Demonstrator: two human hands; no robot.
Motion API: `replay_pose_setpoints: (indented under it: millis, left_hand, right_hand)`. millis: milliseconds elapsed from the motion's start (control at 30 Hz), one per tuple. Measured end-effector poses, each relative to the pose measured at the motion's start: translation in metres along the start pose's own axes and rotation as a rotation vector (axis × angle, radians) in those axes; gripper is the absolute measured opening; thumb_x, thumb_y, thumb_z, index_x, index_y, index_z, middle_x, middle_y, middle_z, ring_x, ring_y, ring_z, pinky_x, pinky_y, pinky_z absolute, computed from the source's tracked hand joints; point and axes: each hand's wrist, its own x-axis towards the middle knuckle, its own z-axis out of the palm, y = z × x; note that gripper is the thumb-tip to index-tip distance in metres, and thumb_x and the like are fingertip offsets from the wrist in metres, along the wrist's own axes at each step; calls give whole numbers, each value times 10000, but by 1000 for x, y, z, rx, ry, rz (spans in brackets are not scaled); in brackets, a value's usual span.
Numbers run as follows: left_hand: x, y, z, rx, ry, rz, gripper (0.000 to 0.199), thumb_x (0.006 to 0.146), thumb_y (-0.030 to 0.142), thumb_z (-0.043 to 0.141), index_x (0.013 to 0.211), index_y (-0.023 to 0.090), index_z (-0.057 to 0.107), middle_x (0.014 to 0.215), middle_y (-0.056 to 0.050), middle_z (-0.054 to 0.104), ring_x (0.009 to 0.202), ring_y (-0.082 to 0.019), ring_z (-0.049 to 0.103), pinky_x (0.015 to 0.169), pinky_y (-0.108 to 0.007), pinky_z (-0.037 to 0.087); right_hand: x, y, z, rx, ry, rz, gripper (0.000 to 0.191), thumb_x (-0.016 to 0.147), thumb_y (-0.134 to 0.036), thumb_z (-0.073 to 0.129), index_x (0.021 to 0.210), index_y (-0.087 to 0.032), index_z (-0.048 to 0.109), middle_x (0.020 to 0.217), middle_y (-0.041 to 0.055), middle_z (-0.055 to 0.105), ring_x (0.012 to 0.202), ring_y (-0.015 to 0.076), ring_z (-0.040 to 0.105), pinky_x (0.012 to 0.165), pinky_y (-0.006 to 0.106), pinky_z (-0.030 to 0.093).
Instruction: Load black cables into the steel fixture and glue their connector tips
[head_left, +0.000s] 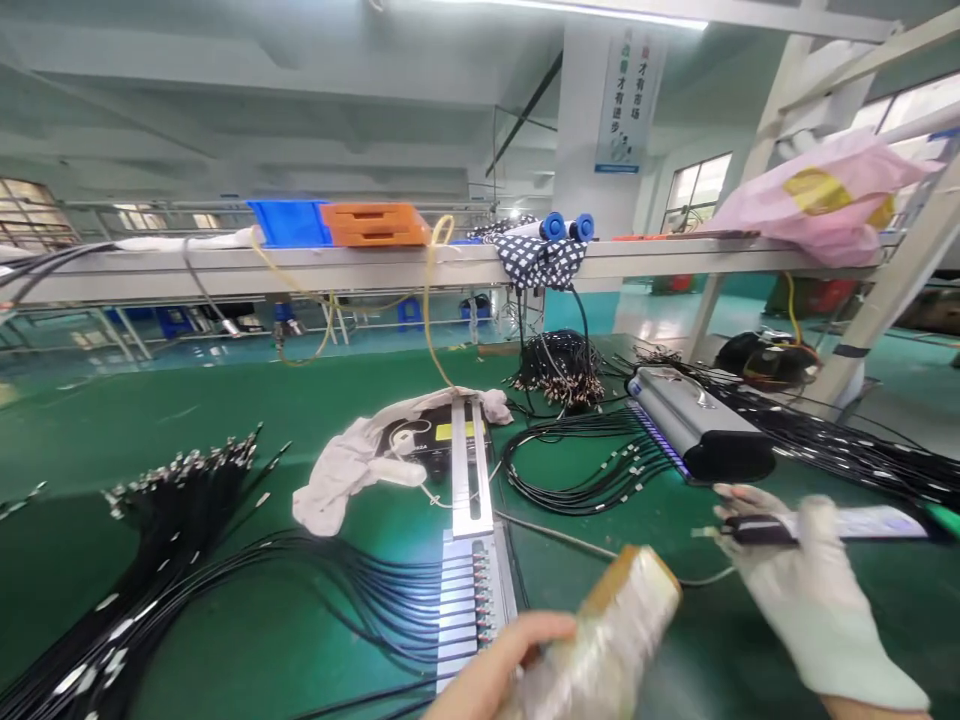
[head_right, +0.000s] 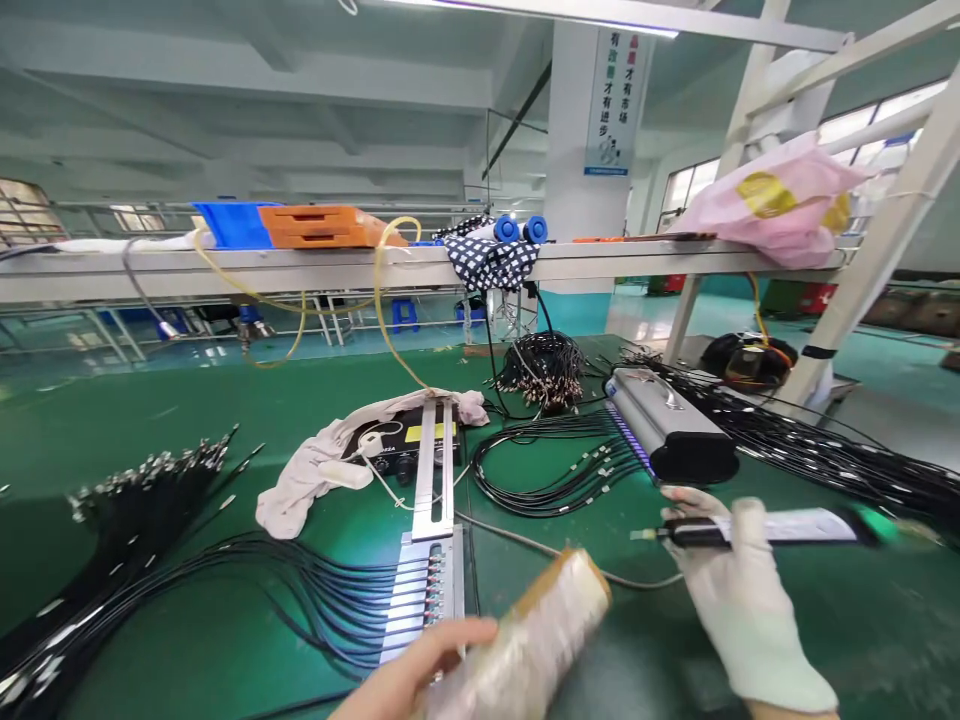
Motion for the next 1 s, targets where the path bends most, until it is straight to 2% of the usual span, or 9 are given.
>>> replay_pose_setpoints:
  millis: [133, 233, 333, 433, 500, 567, 700, 867, 1000]
  left_hand:
    - [94, 25, -19, 676, 381, 17, 744, 856, 434, 568, 1505, 259, 249, 1440, -113, 421, 1294, -243, 476, 1102, -360, 367]
    - [171, 20, -26, 860, 428, -36, 732, 851, 398, 586, 1477, 133, 316, 1420, -199, 406, 1289, -309, 476, 1104, -440, 358]
    - [208, 10, -26, 1002, 421, -51, 655, 820, 360, 658, 1400, 146, 441, 1338, -176, 501, 1277, -366, 458, 1073, -584, 332]
    - [190, 7, -37, 1077, 409, 2, 589, 861, 420, 620, 1383, 198, 460, 1292, -119, 553, 1242, -324, 477, 1060, -564, 340]
    - [155, 8, -58, 1080, 408, 24, 471, 891, 413, 556, 1315, 210, 523, 1200, -92, 605, 1160, -278, 531, 1028, -470, 388]
    - [111, 4, -86, 1069, 455, -2, 293, 925, 370, 464, 1097, 192, 621, 1065, -77, 638, 1046, -239, 573, 965, -397, 428]
    - [42, -23, -132, 1038, 576, -127, 213, 898, 337, 506, 947, 157, 610, 878, -59, 618, 873, -220, 588, 826, -387, 479]
    - [38, -62, -146, 958, 548, -151, 230, 894, 371, 620, 956, 149, 625, 852, -10, 617, 788, -155, 594, 759, -338, 497]
    - [44, -70, -145, 915, 552, -111, 218, 886, 380, 574, 874, 168, 621, 824, -12, 605, 786, -169, 575, 733, -321, 467]
  right_hand:
    - [17, 13, -8, 15, -46, -106, 428, 817, -653, 656, 843, -227, 689, 823, 10, 594, 521, 87, 442, 402, 218, 372]
    - [20, 47, -9, -22, -53, -78, 500, 724, -686, 730, 822, -198, 684, 831, 15, 597, 511, 82, 444, 403, 210, 383]
    - [25, 65, -15, -82, -73, -41, 528, 672, -687, 775, 799, -184, 683, 825, 29, 624, 498, 89, 468, 402, 219, 394]
    - [24, 61, -21, -140, -119, 14, 570, 620, -710, 796, 812, -186, 676, 798, 31, 635, 494, 99, 491, 403, 222, 398]
    - [18, 57, -20, -177, -169, 65, 603, 590, -720, 807, 838, -189, 666, 810, 35, 647, 498, 100, 508, 404, 219, 399]
    - [8, 58, -12, -217, -241, 128, 613, 581, -696, 829, 886, -195, 651, 819, 39, 663, 496, 103, 524, 407, 217, 406]
    - [-20, 79, 22, -308, -420, 230, 607, 609, -587, 873, 990, -210, 587, 842, 61, 711, 500, 132, 578, 397, 217, 425]
    - [-36, 114, 71, -434, -600, 270, 574, 580, -543, 890, 877, -192, 547, 851, 88, 734, 497, 149, 613, 346, 195, 394]
    - [-31, 132, 93, -512, -655, 254, 531, 593, -535, 873, 817, -177, 552, 794, 68, 720, 425, 98, 537, 315, 179, 330]
